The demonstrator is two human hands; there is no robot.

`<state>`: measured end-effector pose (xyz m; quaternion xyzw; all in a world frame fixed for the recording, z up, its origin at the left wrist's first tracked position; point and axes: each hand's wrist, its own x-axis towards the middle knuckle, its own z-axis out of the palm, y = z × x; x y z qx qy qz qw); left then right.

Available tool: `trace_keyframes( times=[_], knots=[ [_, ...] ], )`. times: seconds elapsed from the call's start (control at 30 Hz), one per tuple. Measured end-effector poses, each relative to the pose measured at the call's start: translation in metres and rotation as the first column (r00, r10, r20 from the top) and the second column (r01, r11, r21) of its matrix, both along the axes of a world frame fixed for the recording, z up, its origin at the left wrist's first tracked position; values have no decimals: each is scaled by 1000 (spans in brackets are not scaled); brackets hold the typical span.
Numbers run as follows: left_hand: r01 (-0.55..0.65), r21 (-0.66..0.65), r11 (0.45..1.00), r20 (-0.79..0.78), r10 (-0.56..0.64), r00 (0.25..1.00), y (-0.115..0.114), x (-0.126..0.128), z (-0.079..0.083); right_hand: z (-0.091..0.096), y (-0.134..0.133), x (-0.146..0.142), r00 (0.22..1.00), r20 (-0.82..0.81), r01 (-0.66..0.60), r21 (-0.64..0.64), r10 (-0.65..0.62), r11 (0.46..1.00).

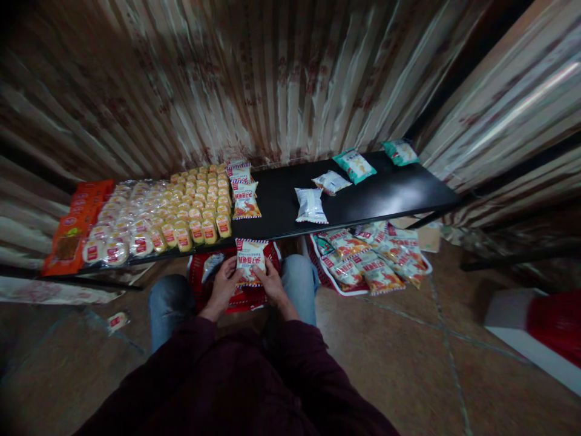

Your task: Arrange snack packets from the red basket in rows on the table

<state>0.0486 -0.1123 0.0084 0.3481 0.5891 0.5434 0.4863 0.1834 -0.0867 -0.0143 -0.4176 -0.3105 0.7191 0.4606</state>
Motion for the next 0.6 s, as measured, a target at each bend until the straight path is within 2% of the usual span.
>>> trace_keyframes(
  times=[0.27, 0.43, 0.6],
  knots=[
    [10, 42, 999, -41, -8, 999, 14, 3, 9, 9, 17, 8, 997, 62, -54, 87, 49, 995],
    [-7, 69, 998, -59, 11, 998, 24, 8, 11, 18, 26, 9, 996, 90, -23, 126, 12, 992],
    [-45, 74, 996, -166, 56, 985, 32, 10, 10, 30, 34, 7, 996, 88, -25, 128, 14, 991]
  ],
)
